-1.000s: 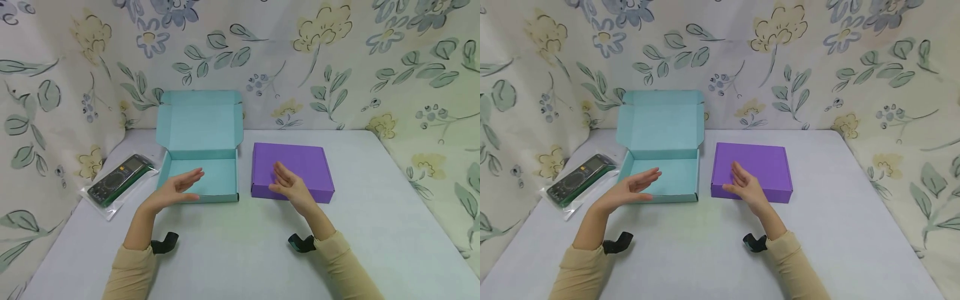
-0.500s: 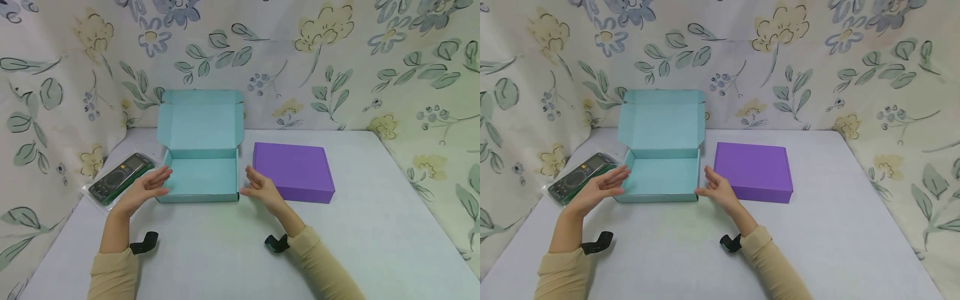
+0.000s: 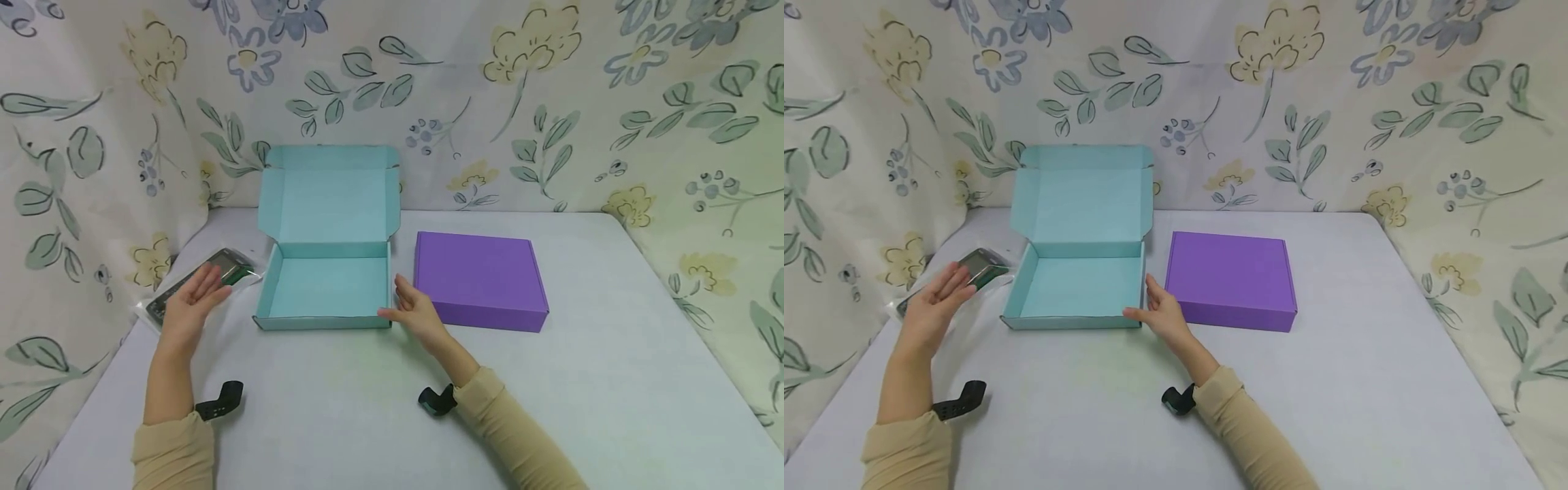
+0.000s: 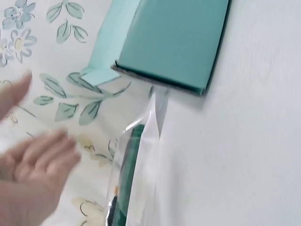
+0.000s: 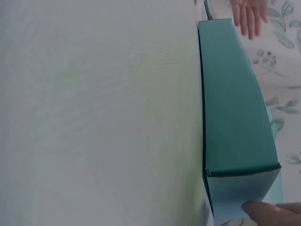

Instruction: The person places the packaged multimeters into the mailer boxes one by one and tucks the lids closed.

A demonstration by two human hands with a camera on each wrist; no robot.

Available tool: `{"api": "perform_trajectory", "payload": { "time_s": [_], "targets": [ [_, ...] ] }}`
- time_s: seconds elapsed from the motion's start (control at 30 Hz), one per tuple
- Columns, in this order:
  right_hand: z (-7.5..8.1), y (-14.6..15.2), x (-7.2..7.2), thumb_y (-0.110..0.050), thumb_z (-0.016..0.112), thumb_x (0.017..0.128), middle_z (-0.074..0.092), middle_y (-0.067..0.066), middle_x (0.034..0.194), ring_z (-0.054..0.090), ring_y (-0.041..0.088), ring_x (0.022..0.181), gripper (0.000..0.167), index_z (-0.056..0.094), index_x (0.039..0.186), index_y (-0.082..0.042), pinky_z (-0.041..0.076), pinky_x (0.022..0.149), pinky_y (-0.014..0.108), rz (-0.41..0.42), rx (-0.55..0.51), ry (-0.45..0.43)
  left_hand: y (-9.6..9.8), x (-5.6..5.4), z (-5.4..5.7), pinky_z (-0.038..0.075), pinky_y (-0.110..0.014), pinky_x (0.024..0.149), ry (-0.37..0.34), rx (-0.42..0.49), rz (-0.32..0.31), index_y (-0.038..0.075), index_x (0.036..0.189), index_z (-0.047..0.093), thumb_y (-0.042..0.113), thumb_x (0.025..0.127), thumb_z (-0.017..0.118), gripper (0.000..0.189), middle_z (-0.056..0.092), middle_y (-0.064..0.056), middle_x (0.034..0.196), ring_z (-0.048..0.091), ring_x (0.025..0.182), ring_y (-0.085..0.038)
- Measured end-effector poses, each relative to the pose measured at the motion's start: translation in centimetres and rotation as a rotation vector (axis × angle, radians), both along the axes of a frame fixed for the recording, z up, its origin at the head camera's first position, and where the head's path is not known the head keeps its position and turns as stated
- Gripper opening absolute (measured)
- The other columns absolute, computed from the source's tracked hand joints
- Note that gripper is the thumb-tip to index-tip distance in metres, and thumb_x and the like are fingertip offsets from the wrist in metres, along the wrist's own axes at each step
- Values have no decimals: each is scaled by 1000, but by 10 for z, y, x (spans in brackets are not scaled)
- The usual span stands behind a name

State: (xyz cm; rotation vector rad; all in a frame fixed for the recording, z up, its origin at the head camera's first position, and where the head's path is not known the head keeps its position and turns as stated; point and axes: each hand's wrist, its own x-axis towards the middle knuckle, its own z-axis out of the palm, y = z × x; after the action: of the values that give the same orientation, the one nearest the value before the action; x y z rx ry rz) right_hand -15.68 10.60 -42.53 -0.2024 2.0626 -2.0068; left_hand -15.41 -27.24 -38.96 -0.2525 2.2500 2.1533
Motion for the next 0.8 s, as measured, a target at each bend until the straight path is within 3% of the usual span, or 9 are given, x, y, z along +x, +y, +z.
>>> {"api": "perform_trajectory", "payload": {
  "time_s": [0.13,0.2,0.27,0.47,0.7,0.8],
  "targets": [
    [-1,-6,-2,-4,66,92,15,18,159,18,31,145,79,16,152,5,25,115,40,-35,28,-15,-8,-4,-2,21,-17,111,-146,51,368,17,156,12,18,95,63,79,15,0,160,18,145,-11],
    [-2,-8,-2,-4,63,94,15,19,159,18,32,145,75,16,152,5,25,115,41,-47,41,-23,-12,-6,-5,20,-16,111,-205,25,483,18,156,9,18,97,58,77,11,2,161,15,145,-10],
    [-2,-10,-3,-4,61,95,15,20,158,18,33,145,72,17,152,6,25,115,41,-53,51,-31,-16,-6,-9,17,-15,112,-236,-18,551,17,156,4,17,98,54,77,6,2,161,10,146,-9],
    [-2,-15,-3,-5,59,97,16,20,158,19,34,144,69,18,151,6,25,115,43,-60,76,-44,-26,-4,-18,4,-16,113,-284,-126,676,13,155,-5,19,98,50,79,-4,1,161,-2,145,-10],
    [-2,-15,-2,-5,58,97,16,21,157,19,34,144,68,18,152,5,25,115,43,-67,79,-57,-32,-2,-27,9,-28,118,-363,-132,662,16,158,1,27,98,52,80,6,-5,163,8,148,-21],
    [-3,-14,-2,-6,58,97,17,21,157,21,34,144,69,18,152,4,26,114,43,-68,74,-66,-30,-2,-25,7,-29,118,-389,-104,636,17,156,-10,28,97,50,85,-2,-6,163,3,148,-21]
  ]
}}
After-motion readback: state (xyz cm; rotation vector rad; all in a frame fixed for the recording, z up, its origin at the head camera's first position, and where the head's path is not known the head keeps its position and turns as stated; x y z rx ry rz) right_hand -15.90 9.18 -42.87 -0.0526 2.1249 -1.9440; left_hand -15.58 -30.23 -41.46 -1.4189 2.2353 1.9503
